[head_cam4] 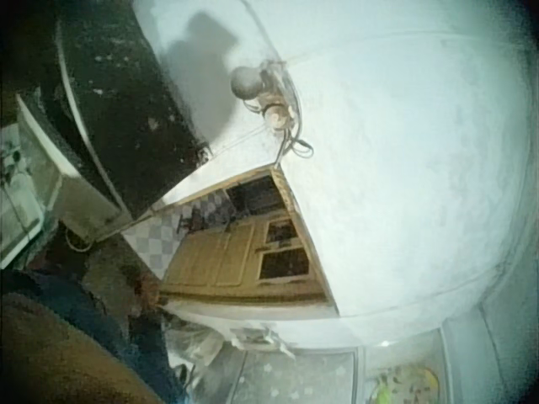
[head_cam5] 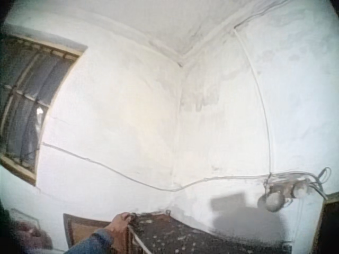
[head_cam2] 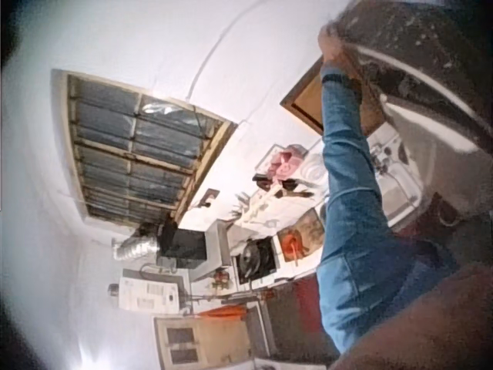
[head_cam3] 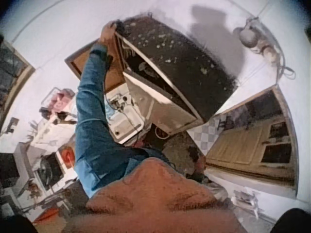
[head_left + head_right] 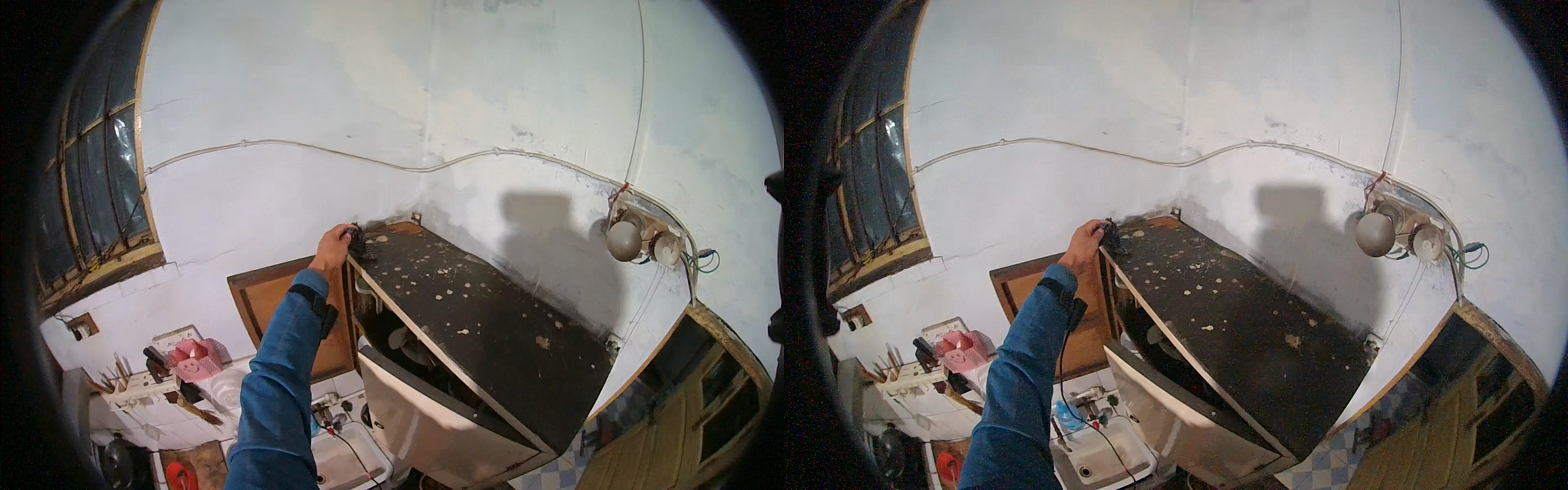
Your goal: The person scrubs a dark countertop with a metal scouring pad, then rinses the pad at the sink and resumes scrubbing the countertop. The person handles the scouring pad and countertop throughout the episode.
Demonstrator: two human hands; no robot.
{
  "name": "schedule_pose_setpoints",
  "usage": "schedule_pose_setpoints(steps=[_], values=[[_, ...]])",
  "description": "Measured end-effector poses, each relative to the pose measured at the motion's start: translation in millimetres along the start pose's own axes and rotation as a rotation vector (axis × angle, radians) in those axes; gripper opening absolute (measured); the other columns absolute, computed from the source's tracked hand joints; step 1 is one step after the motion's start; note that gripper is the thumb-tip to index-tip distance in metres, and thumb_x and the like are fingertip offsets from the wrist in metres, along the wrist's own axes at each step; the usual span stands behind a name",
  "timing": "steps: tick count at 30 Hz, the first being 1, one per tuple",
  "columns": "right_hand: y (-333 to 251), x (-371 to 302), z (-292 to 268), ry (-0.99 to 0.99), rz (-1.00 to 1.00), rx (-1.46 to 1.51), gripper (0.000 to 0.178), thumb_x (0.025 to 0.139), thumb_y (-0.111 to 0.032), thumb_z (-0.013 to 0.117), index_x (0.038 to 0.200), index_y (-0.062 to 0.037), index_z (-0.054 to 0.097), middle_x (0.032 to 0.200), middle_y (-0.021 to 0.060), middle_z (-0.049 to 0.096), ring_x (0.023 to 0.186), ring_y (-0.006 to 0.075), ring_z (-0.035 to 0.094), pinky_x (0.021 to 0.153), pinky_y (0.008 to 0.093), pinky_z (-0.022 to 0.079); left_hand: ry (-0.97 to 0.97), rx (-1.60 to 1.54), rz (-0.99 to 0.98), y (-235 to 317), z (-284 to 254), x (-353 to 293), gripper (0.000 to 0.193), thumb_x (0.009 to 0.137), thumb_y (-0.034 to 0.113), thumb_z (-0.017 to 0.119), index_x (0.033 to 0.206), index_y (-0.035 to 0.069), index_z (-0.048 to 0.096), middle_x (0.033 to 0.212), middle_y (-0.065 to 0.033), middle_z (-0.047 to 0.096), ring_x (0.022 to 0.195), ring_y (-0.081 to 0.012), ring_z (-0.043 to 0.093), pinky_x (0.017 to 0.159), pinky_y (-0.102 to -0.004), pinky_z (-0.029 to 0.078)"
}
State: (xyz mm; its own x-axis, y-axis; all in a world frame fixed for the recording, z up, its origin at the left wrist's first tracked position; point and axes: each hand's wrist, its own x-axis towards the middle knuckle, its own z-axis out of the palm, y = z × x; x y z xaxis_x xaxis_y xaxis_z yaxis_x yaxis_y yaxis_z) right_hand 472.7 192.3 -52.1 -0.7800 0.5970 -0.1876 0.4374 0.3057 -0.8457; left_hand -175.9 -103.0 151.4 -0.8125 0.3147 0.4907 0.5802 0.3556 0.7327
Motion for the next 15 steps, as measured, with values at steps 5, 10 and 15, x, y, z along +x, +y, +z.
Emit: schedule_pose_setpoints(steps=[5, 10, 15], values=[[-10, 1, 8, 0.006, 0.043, 0.011, 0.040, 0.102, -0.033, 0.062, 0.126, -0.0016, 0.070, 0.124, 0.0185, 0.068, 0.116, 0.0326, 0.063, 0.102, 0.0466, 0.050, -0.385, 0.271, -0.006, -11, 21, 24, 0.040, 0.108, 0.023, 0.053, 0.147, 0.015, 0.050, 0.148, -0.0170, 0.055, 0.135, -0.0391, 0.052, 0.111, -0.0509, 0.044], [-15, -4, 20, 0.015, 0.097, 0.029, 0.040, 0.102, -0.033, 0.063, 0.126, -0.0021, 0.070, 0.124, 0.0181, 0.068, 0.116, 0.0324, 0.063, 0.102, 0.0466, 0.050, -0.453, 0.443, 0.107, -20, 32, 42, 0.041, 0.097, 0.009, 0.063, 0.137, 0.018, 0.058, 0.143, -0.0165, 0.060, 0.125, -0.0403, 0.059, 0.100, -0.0509, 0.051], [-19, -7, 37, 0.011, 0.113, 0.039, 0.039, 0.102, -0.033, 0.063, 0.125, -0.0025, 0.070, 0.124, 0.0178, 0.068, 0.115, 0.0323, 0.063, 0.102, 0.0465, 0.050, -0.404, 0.303, 0.416, -8, 37, 24, 0.044, 0.081, -0.010, 0.061, 0.113, 0.018, 0.068, 0.122, -0.0155, 0.070, 0.111, -0.0363, 0.068, 0.088, -0.0440, 0.055]])
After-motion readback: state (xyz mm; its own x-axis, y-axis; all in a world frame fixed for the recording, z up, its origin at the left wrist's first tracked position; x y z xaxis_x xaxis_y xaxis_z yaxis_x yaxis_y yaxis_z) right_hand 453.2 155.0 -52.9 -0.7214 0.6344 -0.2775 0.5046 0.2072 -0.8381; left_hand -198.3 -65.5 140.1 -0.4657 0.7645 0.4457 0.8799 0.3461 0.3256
